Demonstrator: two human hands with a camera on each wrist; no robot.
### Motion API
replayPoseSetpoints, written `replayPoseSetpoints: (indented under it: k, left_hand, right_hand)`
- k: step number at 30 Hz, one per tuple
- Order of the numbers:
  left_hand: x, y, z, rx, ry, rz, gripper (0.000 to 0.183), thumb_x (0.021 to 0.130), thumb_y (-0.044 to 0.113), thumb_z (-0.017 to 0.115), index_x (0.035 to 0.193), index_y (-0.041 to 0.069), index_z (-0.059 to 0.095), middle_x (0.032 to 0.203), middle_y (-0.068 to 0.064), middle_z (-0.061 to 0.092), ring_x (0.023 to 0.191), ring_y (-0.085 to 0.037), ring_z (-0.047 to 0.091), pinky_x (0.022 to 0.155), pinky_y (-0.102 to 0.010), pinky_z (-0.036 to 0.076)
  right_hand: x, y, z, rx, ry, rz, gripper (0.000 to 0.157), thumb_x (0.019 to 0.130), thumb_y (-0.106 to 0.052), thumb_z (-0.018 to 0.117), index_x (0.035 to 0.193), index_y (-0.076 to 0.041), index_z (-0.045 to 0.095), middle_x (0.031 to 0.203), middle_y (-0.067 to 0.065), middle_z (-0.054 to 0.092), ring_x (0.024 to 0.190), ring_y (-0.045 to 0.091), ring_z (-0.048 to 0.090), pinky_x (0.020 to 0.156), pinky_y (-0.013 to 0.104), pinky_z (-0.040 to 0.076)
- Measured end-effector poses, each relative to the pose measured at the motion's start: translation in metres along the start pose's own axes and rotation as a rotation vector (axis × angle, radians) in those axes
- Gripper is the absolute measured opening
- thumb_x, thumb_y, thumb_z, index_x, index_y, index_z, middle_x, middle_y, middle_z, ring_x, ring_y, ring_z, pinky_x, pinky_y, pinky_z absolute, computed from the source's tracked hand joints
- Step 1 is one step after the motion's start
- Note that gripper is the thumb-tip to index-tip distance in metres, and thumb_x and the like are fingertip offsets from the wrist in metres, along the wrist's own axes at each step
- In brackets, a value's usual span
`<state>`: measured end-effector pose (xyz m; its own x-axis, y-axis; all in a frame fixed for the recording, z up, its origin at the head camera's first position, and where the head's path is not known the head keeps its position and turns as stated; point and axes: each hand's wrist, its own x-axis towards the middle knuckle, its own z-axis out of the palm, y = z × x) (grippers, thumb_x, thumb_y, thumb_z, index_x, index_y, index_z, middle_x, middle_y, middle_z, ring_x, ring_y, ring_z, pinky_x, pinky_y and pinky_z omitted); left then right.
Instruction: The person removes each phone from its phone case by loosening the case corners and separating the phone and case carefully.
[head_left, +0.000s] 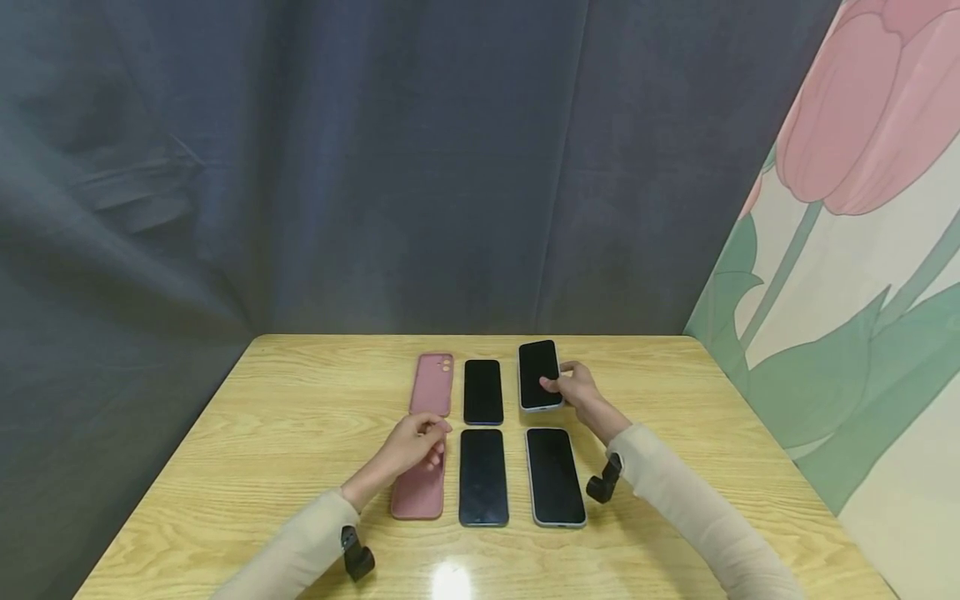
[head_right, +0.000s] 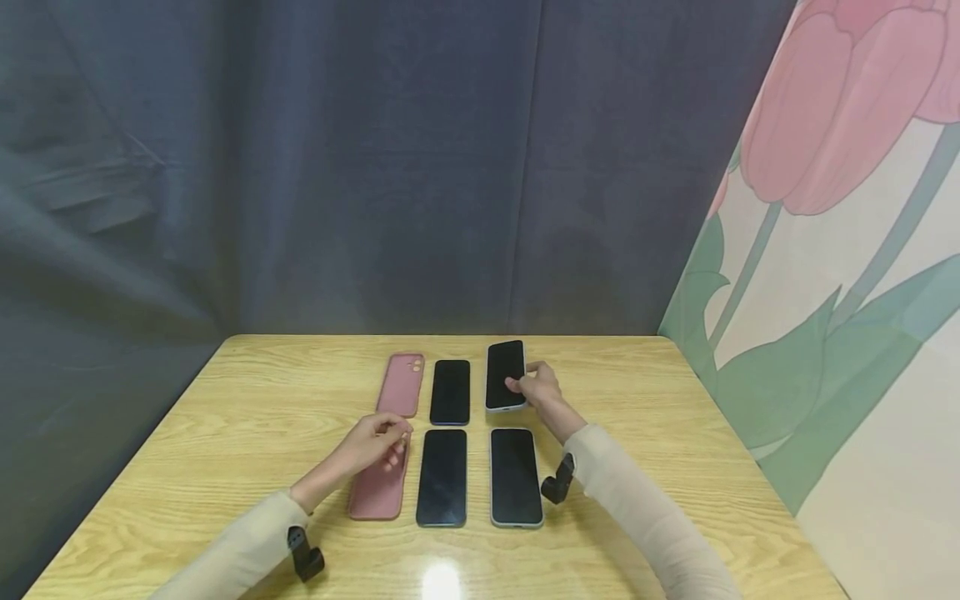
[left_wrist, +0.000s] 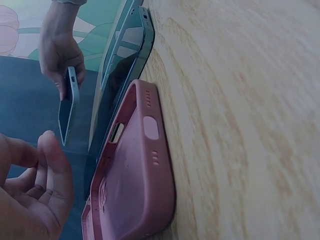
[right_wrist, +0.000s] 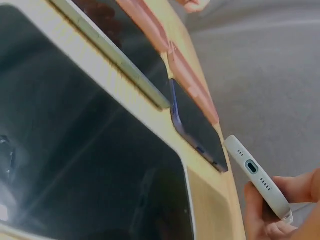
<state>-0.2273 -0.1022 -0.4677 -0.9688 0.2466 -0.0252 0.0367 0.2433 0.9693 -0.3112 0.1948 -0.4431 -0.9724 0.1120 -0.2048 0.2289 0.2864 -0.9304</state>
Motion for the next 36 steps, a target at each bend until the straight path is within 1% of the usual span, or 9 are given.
replayPoseSetpoints:
  k: [5, 7, 10, 13, 15, 19, 23, 29, 36]
  left_hand:
    - [-0.001, 0.002, 0.001, 0.006, 0.005, -0.002, 0.018, 0.103, 0.005, 0.050, 0.108, -0.007, 0.062, 0.072, -0.009, 0.060, 0.053, -0.011, 0.055, 0.049, -0.025, 0.050]
    - [-0.002, 0.002, 0.001, 0.006, 0.007, -0.003, 0.019, 0.103, 0.006, 0.050, 0.109, -0.007, 0.062, 0.072, -0.009, 0.060, 0.053, -0.011, 0.055, 0.049, -0.025, 0.050]
    - [-0.002, 0.003, 0.002, -0.002, 0.008, -0.010, 0.020, 0.103, 0.007, 0.051, 0.110, -0.008, 0.062, 0.073, -0.010, 0.060, 0.053, -0.011, 0.055, 0.050, -0.025, 0.050]
    - [-0.001, 0.003, 0.003, -0.022, -0.003, -0.019, 0.022, 0.104, 0.008, 0.051, 0.112, -0.009, 0.061, 0.075, -0.013, 0.061, 0.053, -0.011, 0.055, 0.050, -0.025, 0.050]
    - [-0.001, 0.004, 0.003, -0.037, -0.011, -0.022, 0.024, 0.104, 0.010, 0.051, 0.115, -0.010, 0.060, 0.076, -0.015, 0.061, 0.053, -0.011, 0.056, 0.050, -0.026, 0.051]
    - [-0.001, 0.005, 0.003, -0.063, -0.024, -0.014, 0.030, 0.104, 0.015, 0.053, 0.119, -0.010, 0.056, 0.080, -0.020, 0.063, 0.053, -0.013, 0.058, 0.050, -0.029, 0.054]
    - [-0.001, 0.007, 0.004, -0.094, -0.026, -0.007, 0.034, 0.103, 0.016, 0.054, 0.124, -0.010, 0.051, 0.085, -0.024, 0.065, 0.055, -0.014, 0.060, 0.051, -0.030, 0.055]
    - [0.000, 0.008, 0.006, -0.142, -0.032, -0.030, 0.032, 0.102, 0.011, 0.054, 0.126, -0.009, 0.046, 0.089, -0.023, 0.064, 0.057, -0.015, 0.063, 0.051, -0.031, 0.056]
    - [0.002, 0.008, 0.008, -0.181, -0.064, -0.029, 0.031, 0.103, 0.016, 0.055, 0.124, -0.005, 0.046, 0.095, -0.025, 0.063, 0.063, -0.020, 0.067, 0.055, -0.040, 0.059]
  right_hand:
    - [-0.009, -0.007, 0.001, 0.041, -0.030, -0.017, 0.058, 0.088, -0.001, 0.071, 0.134, 0.011, 0.037, 0.085, 0.011, 0.066, 0.066, 0.012, 0.062, 0.060, 0.025, 0.049]
    - [-0.013, -0.011, 0.002, 0.045, -0.047, -0.025, 0.058, 0.087, -0.001, 0.071, 0.133, 0.009, 0.037, 0.080, 0.007, 0.064, 0.061, 0.010, 0.056, 0.058, 0.024, 0.045]
    - [-0.019, -0.015, 0.003, 0.036, -0.063, -0.027, 0.058, 0.086, -0.003, 0.073, 0.132, 0.006, 0.038, 0.078, 0.003, 0.056, 0.058, 0.010, 0.045, 0.057, 0.025, 0.040]
    - [-0.025, -0.017, 0.005, 0.031, -0.076, -0.032, 0.059, 0.086, -0.004, 0.073, 0.132, 0.006, 0.037, 0.081, 0.004, 0.051, 0.058, 0.011, 0.040, 0.059, 0.026, 0.040]
    - [-0.029, -0.019, 0.007, 0.031, -0.082, -0.038, 0.059, 0.086, -0.005, 0.073, 0.131, 0.006, 0.037, 0.084, 0.006, 0.052, 0.059, 0.012, 0.042, 0.062, 0.027, 0.042]
    - [-0.036, -0.021, 0.012, 0.065, -0.111, -0.050, 0.055, 0.086, -0.002, 0.073, 0.128, 0.006, 0.037, 0.088, 0.010, 0.061, 0.063, 0.012, 0.056, 0.068, 0.029, 0.047]
    - [-0.045, -0.022, 0.017, 0.101, -0.156, -0.060, 0.052, 0.087, 0.002, 0.071, 0.125, 0.007, 0.036, 0.092, 0.015, 0.067, 0.071, 0.017, 0.067, 0.074, 0.032, 0.053]
    - [-0.058, -0.024, 0.025, 0.090, -0.195, -0.084, 0.050, 0.088, 0.001, 0.071, 0.123, 0.006, 0.036, 0.087, 0.014, 0.067, 0.072, 0.019, 0.068, 0.083, 0.040, 0.052]
    - [-0.068, -0.024, 0.033, 0.115, -0.224, -0.082, 0.048, 0.088, 0.002, 0.071, 0.121, 0.004, 0.036, 0.086, 0.014, 0.070, 0.070, 0.018, 0.067, 0.077, 0.035, 0.053]
